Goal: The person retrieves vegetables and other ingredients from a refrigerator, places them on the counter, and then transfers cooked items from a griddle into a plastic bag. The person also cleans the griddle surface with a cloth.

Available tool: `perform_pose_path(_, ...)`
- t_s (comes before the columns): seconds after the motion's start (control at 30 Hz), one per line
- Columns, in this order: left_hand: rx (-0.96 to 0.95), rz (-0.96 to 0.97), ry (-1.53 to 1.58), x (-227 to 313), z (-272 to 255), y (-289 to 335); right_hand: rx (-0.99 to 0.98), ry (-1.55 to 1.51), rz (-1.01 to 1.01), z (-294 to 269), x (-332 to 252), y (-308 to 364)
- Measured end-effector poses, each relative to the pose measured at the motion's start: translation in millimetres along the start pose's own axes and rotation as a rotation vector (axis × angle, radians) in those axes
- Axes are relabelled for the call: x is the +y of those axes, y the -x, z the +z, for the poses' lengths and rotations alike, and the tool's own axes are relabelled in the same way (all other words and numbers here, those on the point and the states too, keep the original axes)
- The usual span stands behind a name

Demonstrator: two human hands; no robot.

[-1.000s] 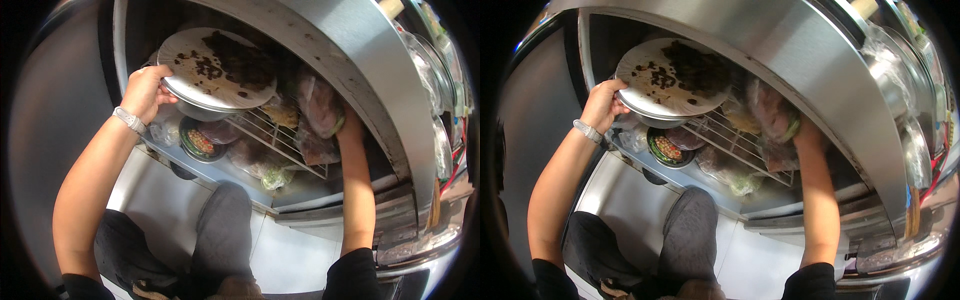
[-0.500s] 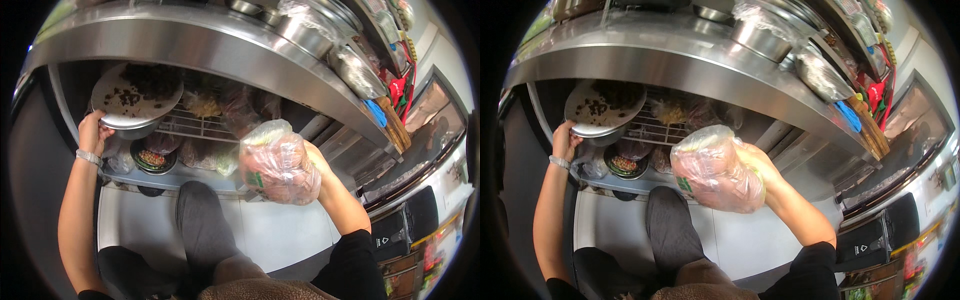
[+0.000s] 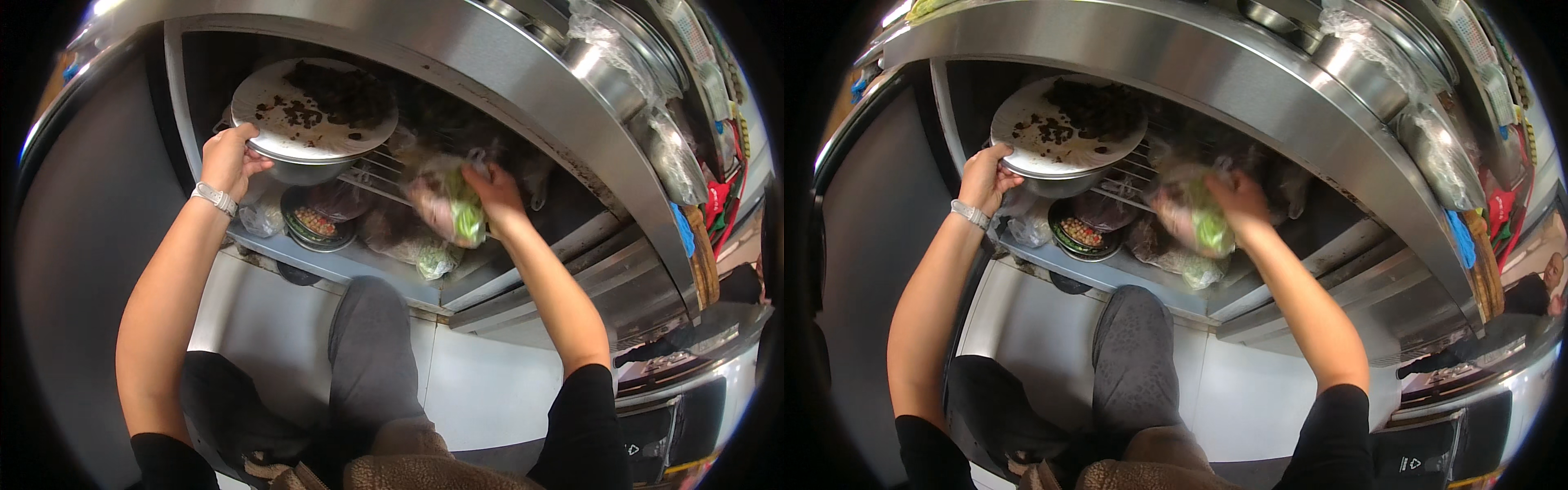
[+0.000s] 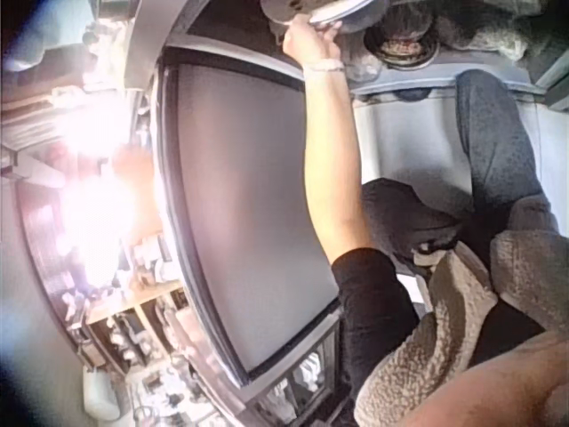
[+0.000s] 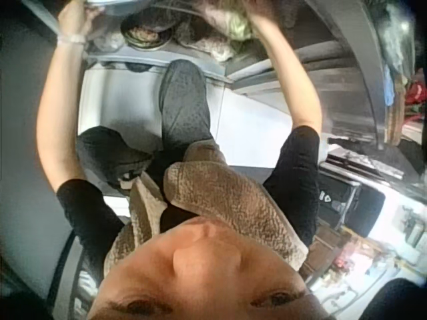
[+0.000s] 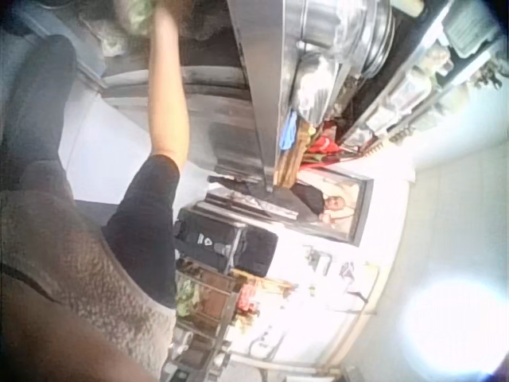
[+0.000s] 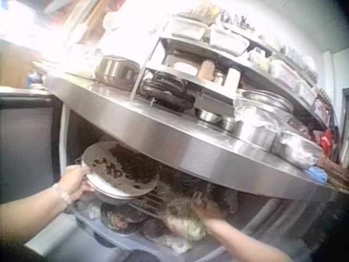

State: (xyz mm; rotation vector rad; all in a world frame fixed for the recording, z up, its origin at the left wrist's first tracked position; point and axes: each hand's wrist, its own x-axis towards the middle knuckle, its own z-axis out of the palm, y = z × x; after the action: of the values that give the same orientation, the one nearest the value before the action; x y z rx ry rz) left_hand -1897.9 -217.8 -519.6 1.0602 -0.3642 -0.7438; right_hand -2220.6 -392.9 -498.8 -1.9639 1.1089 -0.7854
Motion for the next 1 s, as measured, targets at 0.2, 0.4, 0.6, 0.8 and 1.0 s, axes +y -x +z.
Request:
perform_pose_path(0.2,-0.005,0.017,-0.008,-1,6,4,0.606,0.481,-0.381,-34,17,-108)
perform_pose_path(0.4,0.005,0.019,-0.016,-1,3,1,0.606,0.732,-0.333,-70,8,-127)
perform_pose_path(0.6,0.035,0.021,-0.027,-1,7,2,0.406,0.775,-0.260,-74,4,-135)
perform_pose_path(0.8,0.003,0.010,-0.045,-2,3,-3,0.246,0.789,-0.278,-58,-5,-148)
perform_pose_path(1.0,0.118,0.028,-0.100,7,-7,9,-0.024,0.687,-0.419,33,-5,-193)
